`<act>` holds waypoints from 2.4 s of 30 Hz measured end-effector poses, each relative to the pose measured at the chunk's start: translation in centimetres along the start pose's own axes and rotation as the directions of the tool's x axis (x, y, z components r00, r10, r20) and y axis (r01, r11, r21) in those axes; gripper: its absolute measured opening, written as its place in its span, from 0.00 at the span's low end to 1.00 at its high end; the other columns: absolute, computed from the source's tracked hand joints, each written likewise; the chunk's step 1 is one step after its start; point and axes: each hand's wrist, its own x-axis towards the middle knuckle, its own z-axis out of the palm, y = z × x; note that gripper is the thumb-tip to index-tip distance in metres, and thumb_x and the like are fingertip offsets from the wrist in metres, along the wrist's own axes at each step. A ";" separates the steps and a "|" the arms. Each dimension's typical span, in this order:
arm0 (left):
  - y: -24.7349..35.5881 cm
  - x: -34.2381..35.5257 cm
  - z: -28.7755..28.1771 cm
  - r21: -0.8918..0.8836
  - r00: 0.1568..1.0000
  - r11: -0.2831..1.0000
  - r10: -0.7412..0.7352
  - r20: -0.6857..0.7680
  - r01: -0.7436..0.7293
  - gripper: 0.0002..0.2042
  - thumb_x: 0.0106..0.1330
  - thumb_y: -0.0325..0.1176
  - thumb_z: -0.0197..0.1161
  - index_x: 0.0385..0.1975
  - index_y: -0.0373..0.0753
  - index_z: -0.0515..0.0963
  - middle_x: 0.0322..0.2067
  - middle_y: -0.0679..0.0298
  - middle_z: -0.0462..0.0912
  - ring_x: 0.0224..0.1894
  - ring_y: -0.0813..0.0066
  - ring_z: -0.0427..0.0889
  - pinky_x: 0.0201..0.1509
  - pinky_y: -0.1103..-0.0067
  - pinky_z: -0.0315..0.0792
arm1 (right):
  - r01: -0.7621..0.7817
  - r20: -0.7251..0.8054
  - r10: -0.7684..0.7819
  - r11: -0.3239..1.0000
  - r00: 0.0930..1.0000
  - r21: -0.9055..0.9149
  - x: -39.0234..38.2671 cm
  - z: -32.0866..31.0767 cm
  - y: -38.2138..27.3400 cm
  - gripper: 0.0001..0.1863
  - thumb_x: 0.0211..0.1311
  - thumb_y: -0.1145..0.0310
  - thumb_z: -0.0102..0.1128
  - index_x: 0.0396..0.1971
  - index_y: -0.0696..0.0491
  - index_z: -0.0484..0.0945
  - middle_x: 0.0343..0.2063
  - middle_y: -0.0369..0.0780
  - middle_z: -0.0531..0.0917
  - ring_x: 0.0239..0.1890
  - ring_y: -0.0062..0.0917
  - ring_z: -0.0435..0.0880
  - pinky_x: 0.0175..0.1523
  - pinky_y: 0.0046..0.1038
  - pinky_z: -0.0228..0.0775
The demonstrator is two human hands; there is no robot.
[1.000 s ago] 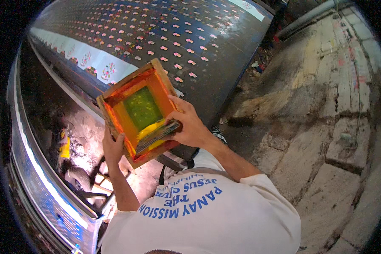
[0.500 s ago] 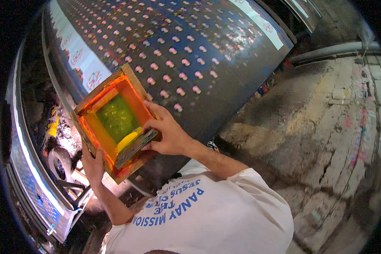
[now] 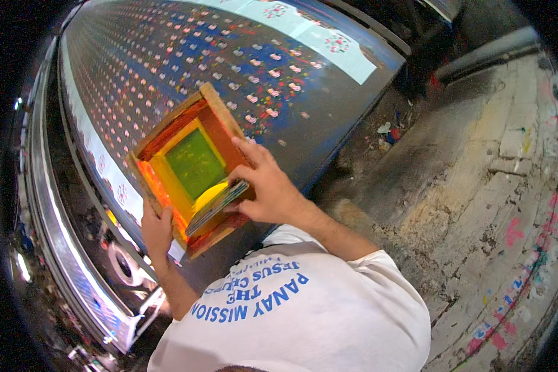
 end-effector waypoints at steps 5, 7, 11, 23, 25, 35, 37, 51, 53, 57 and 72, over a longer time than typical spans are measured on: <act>8.2 4.8 3.7 -0.045 0.984 0.987 0.155 0.087 -0.152 0.37 0.71 0.33 0.66 0.80 0.34 0.64 0.54 0.41 0.90 0.54 0.42 0.91 0.57 0.61 0.82 | -0.104 -0.096 0.098 0.993 0.991 -0.058 -0.8 -8.0 1.0 0.24 0.52 0.67 0.90 0.46 0.49 0.85 0.84 0.50 0.59 0.85 0.52 0.57 0.83 0.50 0.60; 10.7 5.9 5.5 -0.122 0.977 0.975 0.197 0.083 -0.187 0.38 0.70 0.31 0.67 0.81 0.34 0.63 0.57 0.43 0.90 0.58 0.46 0.91 0.61 0.63 0.82 | -0.126 -0.127 0.114 0.988 0.985 -0.092 -1.4 -10.4 1.5 0.24 0.52 0.68 0.90 0.47 0.48 0.85 0.84 0.50 0.58 0.85 0.52 0.57 0.84 0.51 0.60; 13.6 7.2 9.1 -0.348 0.957 0.910 0.274 0.095 -0.226 0.39 0.69 0.28 0.65 0.82 0.32 0.61 0.63 0.47 0.88 0.62 0.58 0.89 0.68 0.68 0.78 | -0.154 -0.170 0.129 0.978 0.977 -0.143 -2.8 -13.7 2.5 0.26 0.53 0.65 0.90 0.50 0.48 0.85 0.84 0.49 0.57 0.85 0.52 0.56 0.84 0.53 0.60; 20.5 12.2 14.3 -0.432 0.913 0.841 0.398 0.088 -0.325 0.40 0.68 0.28 0.66 0.82 0.31 0.62 0.58 0.48 0.90 0.56 0.66 0.91 0.64 0.73 0.80 | -0.200 -0.266 0.158 0.970 0.951 -0.141 -2.1 -20.8 5.5 0.27 0.56 0.60 0.89 0.53 0.48 0.85 0.83 0.50 0.57 0.85 0.54 0.56 0.84 0.57 0.59; 22.2 13.3 15.8 -0.396 0.924 0.867 0.368 0.103 -0.301 0.40 0.67 0.29 0.66 0.82 0.32 0.63 0.55 0.48 0.92 0.52 0.68 0.92 0.60 0.73 0.82 | -0.242 -0.255 0.207 0.963 0.945 -0.114 -1.9 -22.4 6.7 0.27 0.57 0.60 0.89 0.53 0.49 0.85 0.83 0.50 0.56 0.85 0.55 0.55 0.84 0.57 0.59; 35.8 21.0 25.0 -0.269 0.927 0.946 0.256 0.274 -0.181 0.42 0.64 0.32 0.68 0.81 0.33 0.65 0.50 0.48 0.94 0.44 0.60 0.96 0.51 0.69 0.86 | -0.279 -0.230 0.247 0.953 0.941 -0.119 0.8 -35.2 16.3 0.31 0.61 0.69 0.84 0.63 0.48 0.81 0.86 0.51 0.48 0.87 0.55 0.48 0.87 0.55 0.54; 38.6 22.9 27.9 -0.287 0.925 0.930 0.299 0.234 -0.228 0.42 0.63 0.33 0.69 0.80 0.33 0.66 0.48 0.48 0.94 0.43 0.59 0.96 0.50 0.68 0.86 | -0.242 -0.217 0.204 0.956 0.955 -0.165 1.6 -39.3 18.0 0.32 0.61 0.71 0.83 0.65 0.48 0.80 0.86 0.51 0.47 0.88 0.55 0.47 0.87 0.54 0.52; 51.9 29.5 38.2 -0.235 0.934 0.937 0.306 0.186 -0.260 0.47 0.63 0.40 0.69 0.83 0.33 0.59 0.28 0.44 0.89 0.30 0.43 0.91 0.39 0.58 0.85 | -0.199 -0.086 0.188 0.969 0.978 -0.147 6.2 -56.9 27.5 0.32 0.68 0.73 0.75 0.71 0.46 0.77 0.86 0.52 0.38 0.89 0.54 0.39 0.90 0.53 0.41; 52.8 30.3 39.1 -0.187 0.939 0.945 0.299 0.170 -0.267 0.47 0.64 0.40 0.67 0.83 0.31 0.58 0.27 0.44 0.88 0.29 0.43 0.91 0.39 0.58 0.85 | -0.185 -0.023 0.184 0.975 0.983 -0.119 7.8 -59.1 29.3 0.32 0.70 0.73 0.73 0.72 0.46 0.76 0.86 0.54 0.36 0.89 0.56 0.37 0.90 0.54 0.40; 56.2 30.5 40.6 -0.071 0.977 0.985 0.166 0.136 -0.158 0.46 0.65 0.39 0.67 0.83 0.29 0.57 0.25 0.45 0.87 0.27 0.44 0.90 0.37 0.59 0.85 | -0.082 0.112 0.095 0.990 0.989 -0.115 11.6 -64.0 34.0 0.31 0.72 0.73 0.71 0.73 0.46 0.74 0.86 0.55 0.37 0.89 0.57 0.37 0.89 0.54 0.41; 72.9 27.3 47.8 -0.131 0.903 0.948 -0.315 -0.291 0.289 0.42 0.68 0.30 0.67 0.82 0.29 0.58 0.37 0.41 0.91 0.40 0.42 0.94 0.45 0.56 0.87 | 0.167 0.627 -0.214 0.977 0.749 0.135 28.9 -82.0 41.8 0.27 0.69 0.70 0.75 0.67 0.47 0.79 0.86 0.52 0.43 0.89 0.53 0.37 0.89 0.55 0.39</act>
